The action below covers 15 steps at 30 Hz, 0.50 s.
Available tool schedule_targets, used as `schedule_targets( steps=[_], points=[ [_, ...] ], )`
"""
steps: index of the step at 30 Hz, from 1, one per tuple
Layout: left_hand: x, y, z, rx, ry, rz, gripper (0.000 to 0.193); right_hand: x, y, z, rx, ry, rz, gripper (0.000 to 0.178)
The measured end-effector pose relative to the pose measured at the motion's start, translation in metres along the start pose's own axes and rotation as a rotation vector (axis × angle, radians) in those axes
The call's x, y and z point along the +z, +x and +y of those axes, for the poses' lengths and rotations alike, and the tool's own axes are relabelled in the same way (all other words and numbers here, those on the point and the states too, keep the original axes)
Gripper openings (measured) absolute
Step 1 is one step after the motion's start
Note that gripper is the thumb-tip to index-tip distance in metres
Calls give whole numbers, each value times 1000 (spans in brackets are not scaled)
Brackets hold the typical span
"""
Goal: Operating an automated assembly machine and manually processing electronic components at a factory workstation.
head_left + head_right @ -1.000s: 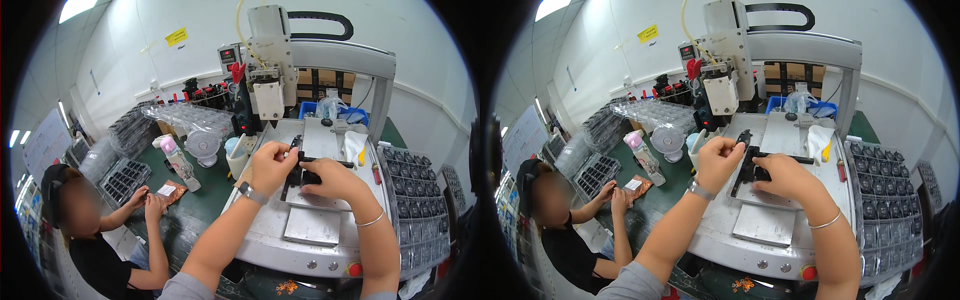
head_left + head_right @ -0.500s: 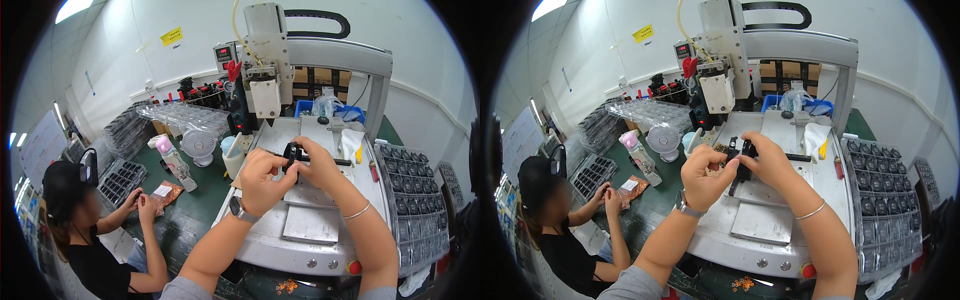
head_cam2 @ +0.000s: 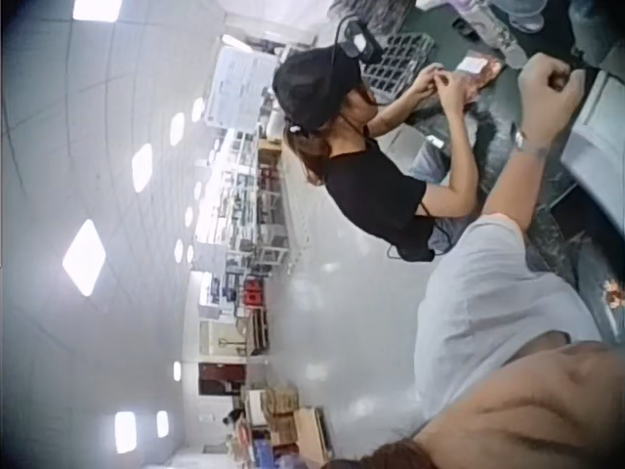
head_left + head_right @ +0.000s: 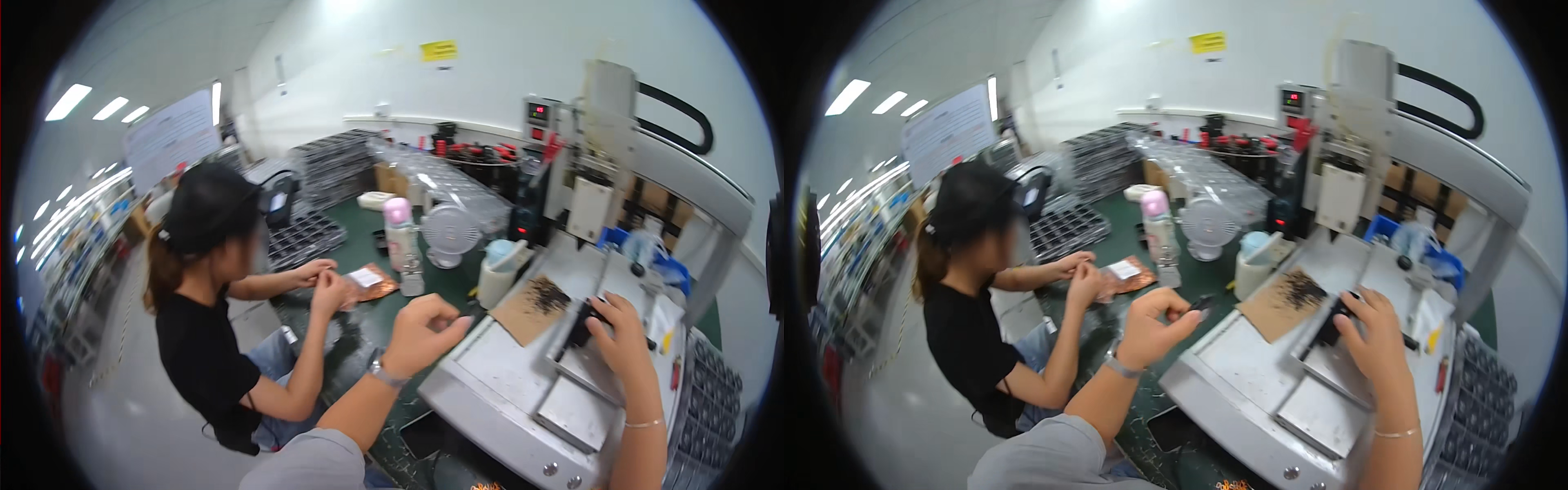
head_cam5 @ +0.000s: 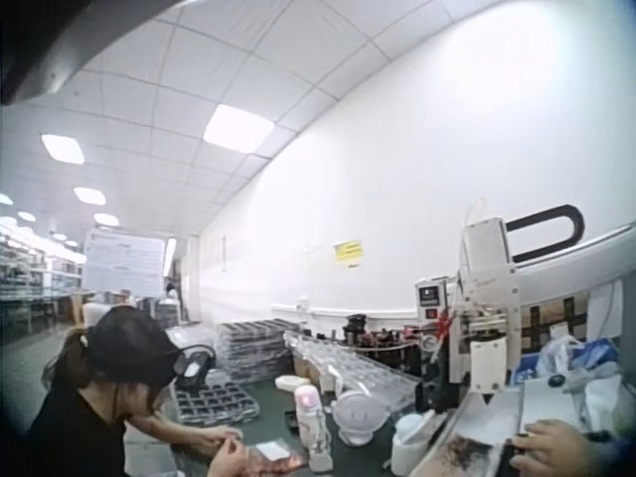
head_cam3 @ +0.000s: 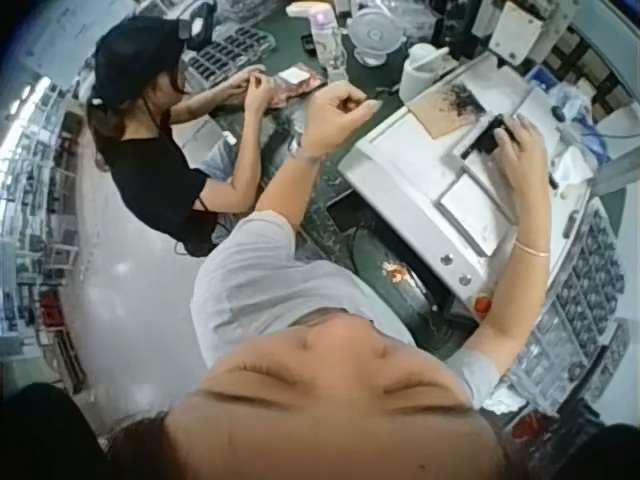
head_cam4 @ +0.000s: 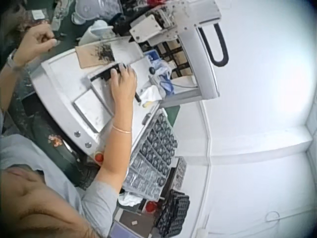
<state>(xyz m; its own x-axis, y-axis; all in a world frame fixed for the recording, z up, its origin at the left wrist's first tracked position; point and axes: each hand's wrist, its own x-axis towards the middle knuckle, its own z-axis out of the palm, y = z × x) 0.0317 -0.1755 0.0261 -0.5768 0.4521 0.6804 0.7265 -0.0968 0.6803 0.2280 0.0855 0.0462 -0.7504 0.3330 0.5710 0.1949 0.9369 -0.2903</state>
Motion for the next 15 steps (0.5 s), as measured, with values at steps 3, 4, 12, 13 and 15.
schedule_targets(
  steps=[3, 4, 12, 13, 15],
  points=[
    [-59, -40, -47, -207, 440, -35, 19, 1, 7, -4, 18, 48, -18, 32],
    [-76, -57, -60, -242, 647, -58, 21, 2, 11, -7, 47, 81, -41, 30],
    [-64, -68, -64, -189, 966, -292, 29, -6, 12, -4, 48, -5, -49, 28],
    [-51, -50, -52, -127, 811, -203, 28, -7, 12, -4, 49, 4, -41, 27],
    [-27, -14, -9, 82, 577, -122, 27, -3, 16, -7, 38, 32, -34, 26]
  ],
)
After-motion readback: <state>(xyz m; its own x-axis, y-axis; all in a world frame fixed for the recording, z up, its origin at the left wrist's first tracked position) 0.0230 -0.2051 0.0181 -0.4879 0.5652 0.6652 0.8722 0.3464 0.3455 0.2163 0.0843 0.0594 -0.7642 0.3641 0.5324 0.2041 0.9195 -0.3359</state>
